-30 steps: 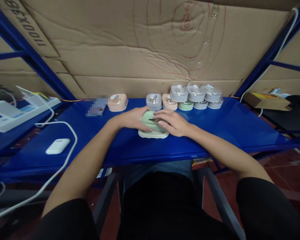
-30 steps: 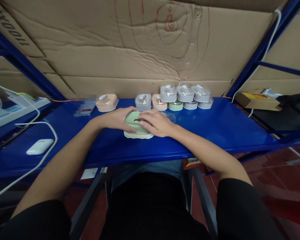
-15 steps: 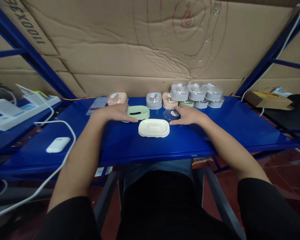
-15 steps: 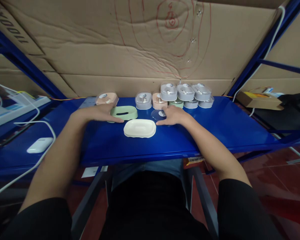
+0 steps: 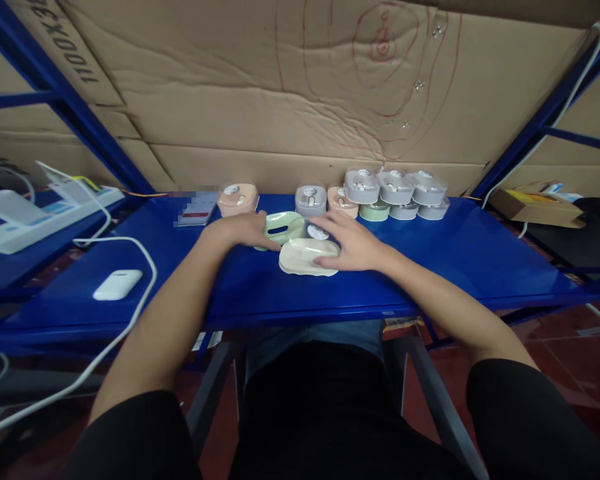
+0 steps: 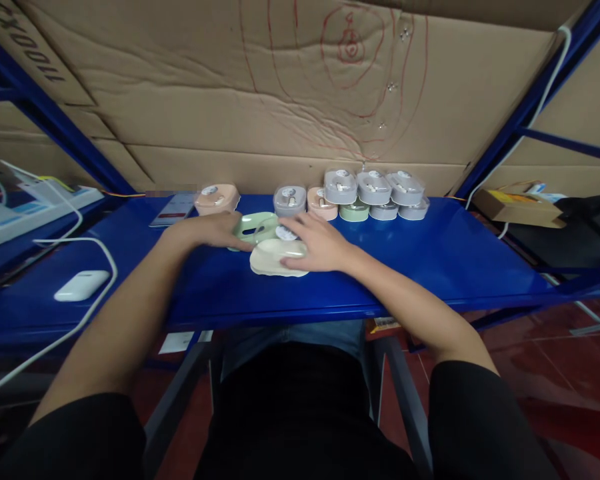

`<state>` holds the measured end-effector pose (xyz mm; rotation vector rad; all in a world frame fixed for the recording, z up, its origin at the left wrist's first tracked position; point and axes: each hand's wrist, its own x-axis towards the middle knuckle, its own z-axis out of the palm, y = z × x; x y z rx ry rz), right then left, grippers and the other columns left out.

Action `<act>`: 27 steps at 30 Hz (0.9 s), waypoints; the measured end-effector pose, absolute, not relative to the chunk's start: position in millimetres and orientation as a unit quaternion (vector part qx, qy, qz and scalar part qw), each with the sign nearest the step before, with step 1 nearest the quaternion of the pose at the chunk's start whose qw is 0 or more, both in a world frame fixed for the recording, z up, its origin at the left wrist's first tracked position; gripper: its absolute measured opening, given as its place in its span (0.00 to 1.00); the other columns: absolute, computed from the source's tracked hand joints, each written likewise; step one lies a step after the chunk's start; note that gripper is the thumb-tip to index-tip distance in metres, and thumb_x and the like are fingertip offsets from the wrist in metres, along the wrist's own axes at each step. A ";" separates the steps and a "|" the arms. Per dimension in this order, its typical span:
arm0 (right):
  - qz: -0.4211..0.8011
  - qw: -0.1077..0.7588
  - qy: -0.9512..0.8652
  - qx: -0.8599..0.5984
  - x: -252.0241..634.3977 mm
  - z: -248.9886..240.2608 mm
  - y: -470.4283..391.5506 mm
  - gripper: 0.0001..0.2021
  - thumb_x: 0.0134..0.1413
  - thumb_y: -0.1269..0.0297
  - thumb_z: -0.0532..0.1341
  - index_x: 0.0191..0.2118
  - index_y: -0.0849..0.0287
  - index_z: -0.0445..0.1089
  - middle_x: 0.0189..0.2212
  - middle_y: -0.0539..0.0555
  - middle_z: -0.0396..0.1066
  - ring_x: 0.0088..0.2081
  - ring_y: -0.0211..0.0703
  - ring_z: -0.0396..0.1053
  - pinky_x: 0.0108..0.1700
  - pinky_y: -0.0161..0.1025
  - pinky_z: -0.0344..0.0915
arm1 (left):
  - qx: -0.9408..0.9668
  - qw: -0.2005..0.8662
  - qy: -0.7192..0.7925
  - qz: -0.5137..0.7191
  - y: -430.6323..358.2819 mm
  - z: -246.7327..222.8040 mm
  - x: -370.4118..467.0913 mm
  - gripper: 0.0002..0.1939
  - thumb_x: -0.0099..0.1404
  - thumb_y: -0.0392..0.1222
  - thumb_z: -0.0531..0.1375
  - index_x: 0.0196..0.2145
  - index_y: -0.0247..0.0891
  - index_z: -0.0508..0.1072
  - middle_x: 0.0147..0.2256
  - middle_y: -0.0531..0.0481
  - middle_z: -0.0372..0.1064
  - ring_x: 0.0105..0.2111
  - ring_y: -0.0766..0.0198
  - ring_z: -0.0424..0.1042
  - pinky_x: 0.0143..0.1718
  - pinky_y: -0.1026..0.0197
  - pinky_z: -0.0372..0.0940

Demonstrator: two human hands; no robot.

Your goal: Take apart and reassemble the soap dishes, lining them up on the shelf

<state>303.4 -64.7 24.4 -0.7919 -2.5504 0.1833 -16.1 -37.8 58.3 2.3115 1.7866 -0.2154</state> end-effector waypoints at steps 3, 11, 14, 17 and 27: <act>0.063 0.213 -0.936 -0.272 289.6 12.5 -72.8 0.43 0.63 0.42 0.74 0.77 0.54 0.71 0.66 0.68 0.75 0.65 0.72 0.73 0.71 0.69 0.72 | 0.787 0.091 0.607 -0.068 -44.6 58.2 -2.8 0.52 0.57 0.81 0.69 0.62 0.35 0.79 0.53 0.25 0.82 0.51 0.31 0.82 0.50 0.44 0.75; 0.055 0.206 -0.938 -0.273 296.9 9.3 -73.6 0.43 0.62 0.43 0.74 0.76 0.58 0.72 0.63 0.68 0.75 0.63 0.70 0.74 0.71 0.66 0.74 | 0.793 0.099 0.600 -0.043 -46.2 55.4 5.4 0.54 0.53 0.86 0.70 0.60 0.38 0.81 0.52 0.28 0.82 0.56 0.24 0.81 0.51 0.42 0.75; 0.057 0.211 -0.926 -0.307 299.8 13.2 -72.0 0.43 0.63 0.39 0.73 0.76 0.58 0.72 0.62 0.69 0.76 0.64 0.73 0.74 0.70 0.69 0.74 | 0.790 0.096 0.604 -0.037 -42.7 55.5 0.2 0.50 0.54 0.81 0.72 0.59 0.38 0.81 0.50 0.29 0.83 0.53 0.27 0.83 0.50 0.43 0.75; 0.055 0.261 -0.892 -0.364 306.0 18.2 -65.1 0.44 0.65 0.36 0.72 0.78 0.57 0.69 0.67 0.71 0.74 0.68 0.78 0.72 0.70 0.73 0.73 | 0.801 0.085 0.593 0.004 -41.5 59.6 -7.3 0.49 0.54 0.79 0.74 0.60 0.41 0.80 0.52 0.33 0.83 0.54 0.30 0.82 0.53 0.43 0.74; -0.023 0.438 -0.777 -0.452 339.5 32.4 -30.0 0.43 0.77 0.29 0.58 0.81 0.54 0.62 0.67 0.70 0.74 0.68 0.75 0.72 0.71 0.76 0.70 | 0.886 0.172 0.418 0.100 -73.8 67.2 30.1 0.53 0.54 0.68 0.77 0.72 0.46 0.73 0.71 0.38 0.75 0.69 0.35 0.75 0.71 0.43 0.67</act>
